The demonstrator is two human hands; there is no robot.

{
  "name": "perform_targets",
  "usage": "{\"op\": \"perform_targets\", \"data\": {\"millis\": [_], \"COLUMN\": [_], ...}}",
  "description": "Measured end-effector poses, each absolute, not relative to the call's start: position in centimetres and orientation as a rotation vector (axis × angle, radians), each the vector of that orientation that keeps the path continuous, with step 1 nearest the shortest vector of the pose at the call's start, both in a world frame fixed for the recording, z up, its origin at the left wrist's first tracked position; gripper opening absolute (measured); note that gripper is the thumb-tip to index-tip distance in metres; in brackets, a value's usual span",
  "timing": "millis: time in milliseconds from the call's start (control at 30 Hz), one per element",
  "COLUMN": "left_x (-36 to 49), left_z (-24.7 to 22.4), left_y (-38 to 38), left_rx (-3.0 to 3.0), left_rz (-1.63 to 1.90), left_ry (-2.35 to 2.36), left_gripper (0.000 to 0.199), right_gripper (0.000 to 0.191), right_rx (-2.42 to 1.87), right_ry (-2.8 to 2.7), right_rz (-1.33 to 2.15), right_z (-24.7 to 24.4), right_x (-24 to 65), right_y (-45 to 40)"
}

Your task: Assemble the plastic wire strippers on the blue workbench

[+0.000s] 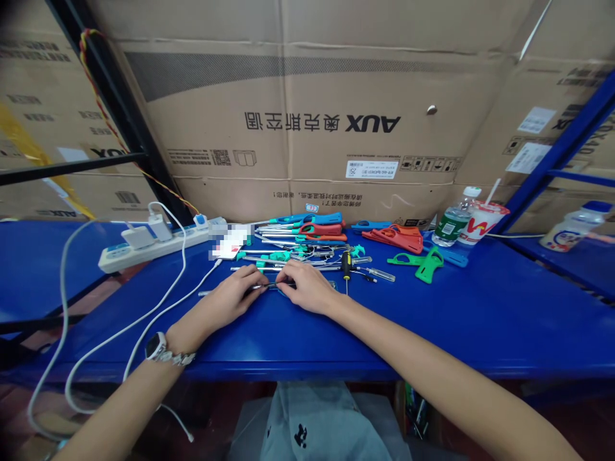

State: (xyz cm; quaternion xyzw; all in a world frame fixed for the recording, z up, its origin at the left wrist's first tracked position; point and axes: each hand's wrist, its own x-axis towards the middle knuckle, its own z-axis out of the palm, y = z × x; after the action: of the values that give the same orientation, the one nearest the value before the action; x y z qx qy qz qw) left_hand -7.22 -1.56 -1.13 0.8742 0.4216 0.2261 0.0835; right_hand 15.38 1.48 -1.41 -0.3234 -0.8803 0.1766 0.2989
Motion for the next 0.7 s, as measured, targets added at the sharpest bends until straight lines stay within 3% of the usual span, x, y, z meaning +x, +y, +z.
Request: {"op": "perform_targets", "data": {"millis": [367, 700], "left_x": [-6.85, -6.77], "left_z": [-0.86, -0.74], "left_y": [-1.76, -1.93], "left_rx": [2.697, 2.737], "left_rz": [0.639, 0.656], "left_ry": [1.283, 1.276], "left_gripper": [0.014, 0.02], "right_gripper": [0.011, 0.005], "right_rx": [-0.878, -0.825], "right_ry": [-2.338, -2.298], "right_rz": [0.416, 0.515], "right_z": [-1.34, -1.56], "right_x": [15.44, 15.48], "right_y": [1.23, 1.81]}}
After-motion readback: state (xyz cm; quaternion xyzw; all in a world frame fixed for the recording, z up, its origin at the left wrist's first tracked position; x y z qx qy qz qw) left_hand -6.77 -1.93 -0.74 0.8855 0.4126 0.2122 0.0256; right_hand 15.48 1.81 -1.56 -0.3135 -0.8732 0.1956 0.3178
